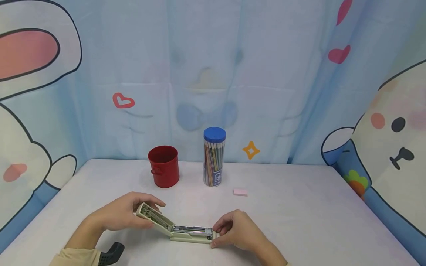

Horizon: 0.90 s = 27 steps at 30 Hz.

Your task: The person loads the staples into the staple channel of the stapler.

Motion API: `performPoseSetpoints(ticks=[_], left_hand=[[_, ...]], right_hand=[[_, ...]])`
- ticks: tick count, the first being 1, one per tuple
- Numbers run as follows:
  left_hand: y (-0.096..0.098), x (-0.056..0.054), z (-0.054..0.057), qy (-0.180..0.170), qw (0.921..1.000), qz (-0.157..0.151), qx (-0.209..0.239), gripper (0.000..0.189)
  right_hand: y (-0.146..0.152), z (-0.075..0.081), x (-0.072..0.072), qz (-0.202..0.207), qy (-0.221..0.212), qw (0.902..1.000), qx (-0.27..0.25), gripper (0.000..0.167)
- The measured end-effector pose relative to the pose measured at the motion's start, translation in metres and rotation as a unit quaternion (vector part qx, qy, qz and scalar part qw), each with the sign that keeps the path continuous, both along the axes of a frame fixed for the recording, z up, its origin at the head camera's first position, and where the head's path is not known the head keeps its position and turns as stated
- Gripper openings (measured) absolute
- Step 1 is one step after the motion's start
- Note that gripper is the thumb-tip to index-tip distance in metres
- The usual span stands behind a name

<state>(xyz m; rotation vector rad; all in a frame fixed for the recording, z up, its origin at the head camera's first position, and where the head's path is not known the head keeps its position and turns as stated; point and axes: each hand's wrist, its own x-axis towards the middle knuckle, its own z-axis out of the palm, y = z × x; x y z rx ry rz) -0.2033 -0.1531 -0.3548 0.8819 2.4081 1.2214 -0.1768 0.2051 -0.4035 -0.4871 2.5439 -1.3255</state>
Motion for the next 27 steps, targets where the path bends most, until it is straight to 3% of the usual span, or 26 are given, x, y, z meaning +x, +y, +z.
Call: performPoseSetpoints(ticks=[12,22,27], left_hand=[[0.025,0.0,-0.007,0.052,0.9955,0.004,0.079,0.056],[0.05,0.005,-0.012,0.032,0.992,-0.006,0.122,0.058],[0.067,0.006,-0.02,0.052,0.9911,-0.023,0.12,0.052]], right_hand=[[0.001,-0.002,0.0,-0.008,-0.006,0.9999,-0.007,0.03],[0.003,-0.004,-0.001,0.001,-0.007,0.9995,-0.031,0.029],[0.003,-0.005,-0.002,0.001,-0.008,0.9995,-0.032,0.029]])
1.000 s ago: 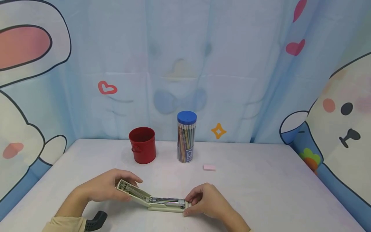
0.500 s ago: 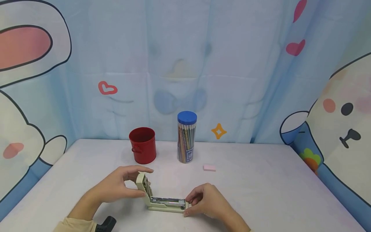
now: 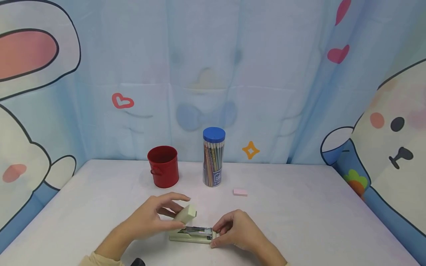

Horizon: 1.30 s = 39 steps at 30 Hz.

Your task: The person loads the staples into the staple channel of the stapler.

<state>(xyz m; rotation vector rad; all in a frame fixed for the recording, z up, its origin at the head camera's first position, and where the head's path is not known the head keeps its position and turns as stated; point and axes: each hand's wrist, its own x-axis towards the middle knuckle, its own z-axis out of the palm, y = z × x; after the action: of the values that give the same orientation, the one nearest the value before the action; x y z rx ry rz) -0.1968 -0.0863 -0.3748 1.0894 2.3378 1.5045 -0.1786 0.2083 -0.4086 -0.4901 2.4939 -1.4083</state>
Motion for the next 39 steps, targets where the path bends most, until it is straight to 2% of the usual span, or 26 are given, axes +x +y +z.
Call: performPoseSetpoints(ticks=[4,6,10,21,27,32,39], left_hand=[[0.011,0.001,-0.008,0.048,0.9986,-0.021,-0.005,0.037],[0.014,0.002,-0.01,0.062,0.9978,-0.021,-0.011,0.029],[0.016,0.004,-0.012,0.054,0.9982,-0.016,-0.018,0.023],[0.019,0.008,-0.015,0.05,0.9975,-0.002,-0.05,0.023],[0.018,0.009,-0.015,0.035,0.9975,0.006,-0.061,0.023],[0.018,0.008,-0.015,0.03,0.9978,0.004,-0.059,0.023],[0.018,0.006,-0.018,0.04,0.9975,-0.003,-0.058,0.022]], right_hand=[[-0.002,0.0,0.0,-0.002,0.003,1.0,0.002,0.029],[-0.002,-0.001,0.001,-0.003,0.004,1.0,0.004,0.029],[-0.004,-0.001,-0.001,-0.002,0.008,1.0,0.005,0.028],[-0.003,-0.004,-0.002,-0.001,0.01,0.9999,-0.002,0.028],[-0.003,-0.005,-0.002,-0.001,0.01,0.9999,-0.005,0.028],[-0.002,-0.005,-0.003,0.003,0.01,0.9999,-0.011,0.028],[0.0,-0.005,-0.004,0.004,0.007,0.9999,-0.014,0.029]])
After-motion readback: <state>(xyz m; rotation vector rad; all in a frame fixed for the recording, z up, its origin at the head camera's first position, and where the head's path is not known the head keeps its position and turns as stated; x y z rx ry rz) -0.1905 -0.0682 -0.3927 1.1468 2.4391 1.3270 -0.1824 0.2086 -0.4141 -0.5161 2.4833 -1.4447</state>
